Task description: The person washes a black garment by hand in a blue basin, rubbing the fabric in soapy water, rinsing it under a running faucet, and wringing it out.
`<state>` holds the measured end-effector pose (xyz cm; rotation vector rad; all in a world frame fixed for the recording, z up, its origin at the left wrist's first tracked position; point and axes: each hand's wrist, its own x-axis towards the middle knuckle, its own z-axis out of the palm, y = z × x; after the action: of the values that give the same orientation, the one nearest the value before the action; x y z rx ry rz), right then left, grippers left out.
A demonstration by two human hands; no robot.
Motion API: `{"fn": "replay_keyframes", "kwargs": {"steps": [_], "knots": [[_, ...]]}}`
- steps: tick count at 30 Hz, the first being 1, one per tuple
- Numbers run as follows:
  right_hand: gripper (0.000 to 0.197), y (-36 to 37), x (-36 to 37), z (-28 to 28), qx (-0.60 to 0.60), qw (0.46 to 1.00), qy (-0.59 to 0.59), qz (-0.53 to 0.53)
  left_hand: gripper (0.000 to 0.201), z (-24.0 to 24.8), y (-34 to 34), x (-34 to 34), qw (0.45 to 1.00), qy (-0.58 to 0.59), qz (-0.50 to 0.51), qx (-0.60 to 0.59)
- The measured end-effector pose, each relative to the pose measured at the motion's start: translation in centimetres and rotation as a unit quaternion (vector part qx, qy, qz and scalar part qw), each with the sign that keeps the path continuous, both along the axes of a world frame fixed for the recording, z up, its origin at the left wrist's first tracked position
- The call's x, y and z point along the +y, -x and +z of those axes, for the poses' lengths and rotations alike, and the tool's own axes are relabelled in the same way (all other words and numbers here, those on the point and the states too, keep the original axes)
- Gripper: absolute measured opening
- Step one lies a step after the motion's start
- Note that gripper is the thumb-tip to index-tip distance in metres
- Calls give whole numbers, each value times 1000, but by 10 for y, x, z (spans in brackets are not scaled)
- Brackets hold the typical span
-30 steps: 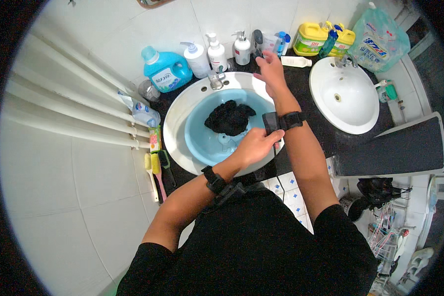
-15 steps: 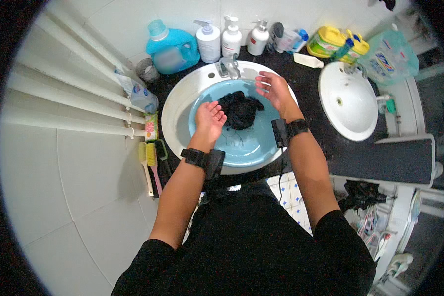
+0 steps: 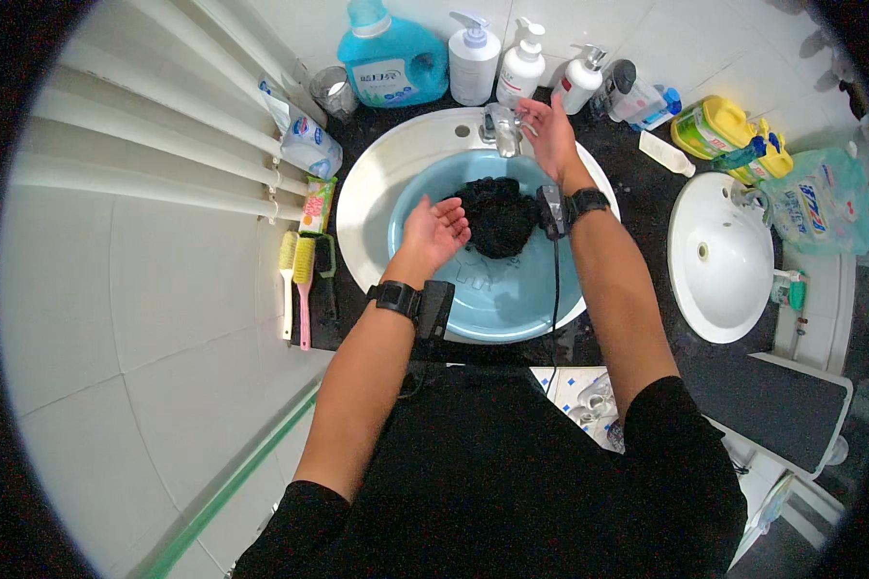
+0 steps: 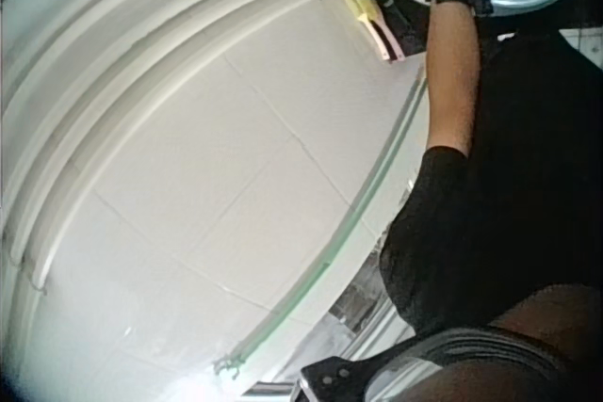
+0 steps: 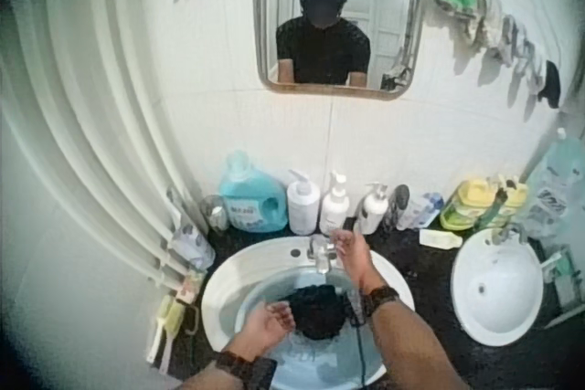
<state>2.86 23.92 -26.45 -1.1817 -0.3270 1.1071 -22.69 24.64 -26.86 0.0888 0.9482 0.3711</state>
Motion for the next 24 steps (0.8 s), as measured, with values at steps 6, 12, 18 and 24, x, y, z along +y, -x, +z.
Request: {"fn": "replay_keyframes", "kwargs": {"steps": [6,12,18,24], "knots": [[55,43,-49,-8,110,984,-25,-139,26,-14,-35,-6,998,-21,-60,-10],[43,90,-66,-20,413,904,-44,-98,15,-31,-78,-8,979,-64,-33,-191],[28,88,-67,-19,497,847,-111,-154,15,-36,-109,16,960,-14,-150,-235],[24,81,-74,-2,193,980,-49,-24,12,-39,-119,7,965,-186,-148,-108]]}}
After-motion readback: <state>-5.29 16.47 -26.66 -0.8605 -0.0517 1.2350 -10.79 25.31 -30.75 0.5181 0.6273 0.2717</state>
